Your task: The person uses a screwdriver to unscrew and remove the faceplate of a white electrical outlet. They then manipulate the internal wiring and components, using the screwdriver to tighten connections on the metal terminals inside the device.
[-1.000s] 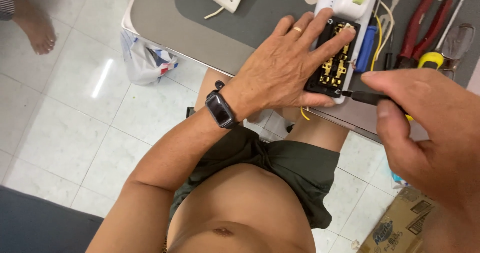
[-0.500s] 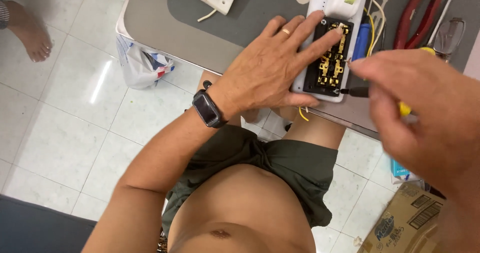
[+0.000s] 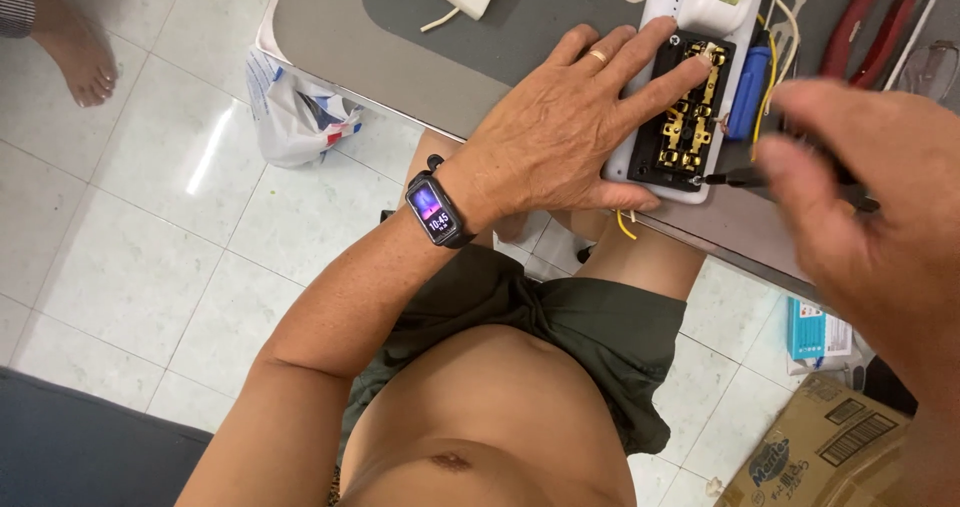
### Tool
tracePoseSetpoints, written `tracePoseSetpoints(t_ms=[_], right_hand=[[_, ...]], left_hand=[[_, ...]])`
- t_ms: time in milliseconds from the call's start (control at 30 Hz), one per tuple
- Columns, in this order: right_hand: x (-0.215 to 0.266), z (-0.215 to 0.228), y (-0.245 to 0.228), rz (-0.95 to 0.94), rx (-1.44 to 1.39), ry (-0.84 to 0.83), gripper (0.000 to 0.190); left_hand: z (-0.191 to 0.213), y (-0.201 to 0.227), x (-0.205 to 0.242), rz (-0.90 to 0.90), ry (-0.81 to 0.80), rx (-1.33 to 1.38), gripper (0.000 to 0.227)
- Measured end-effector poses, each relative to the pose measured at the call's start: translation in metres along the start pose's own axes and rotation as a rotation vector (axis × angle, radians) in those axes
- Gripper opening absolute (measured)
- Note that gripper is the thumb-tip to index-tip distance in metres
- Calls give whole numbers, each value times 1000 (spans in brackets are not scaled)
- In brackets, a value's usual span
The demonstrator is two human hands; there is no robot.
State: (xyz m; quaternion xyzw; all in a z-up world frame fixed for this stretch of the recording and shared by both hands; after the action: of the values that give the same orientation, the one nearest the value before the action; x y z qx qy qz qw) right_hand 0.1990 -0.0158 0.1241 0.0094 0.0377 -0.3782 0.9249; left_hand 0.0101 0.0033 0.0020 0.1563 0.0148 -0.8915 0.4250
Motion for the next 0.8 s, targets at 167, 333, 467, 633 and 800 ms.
tracePoseSetpoints(t_ms=[167, 333, 467, 633, 800], right_hand=[[9, -5, 18, -156, 118, -11, 18], [-1, 4, 8, 76, 173, -70, 40], [2, -1, 13, -106, 69, -25, 19], [-1, 6, 10, 12, 115, -114, 47], [-5, 10, 6, -105, 70, -143, 32]], left_hand=[[1, -1, 0, 0, 3, 15, 111], [0, -2, 0, -1, 5, 73, 110], [1, -2, 0, -9, 6, 60, 111], [0, -4, -4, 41, -31, 187, 118], [-2, -5, -5, 47, -23, 228, 122]])
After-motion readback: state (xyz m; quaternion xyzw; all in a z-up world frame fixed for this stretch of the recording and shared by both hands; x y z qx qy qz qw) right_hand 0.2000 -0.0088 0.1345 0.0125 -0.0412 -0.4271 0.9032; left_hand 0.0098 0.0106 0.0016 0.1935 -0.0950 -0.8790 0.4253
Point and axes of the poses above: each hand's wrist, its own x-axis away from the middle knuckle, its own z-axis out of the back of the hand, y = z × x, the point moved 2 cm from there along -x, towards the middle knuckle, and after that the axes turned 10 degrees about x, right-handed, at the moved point
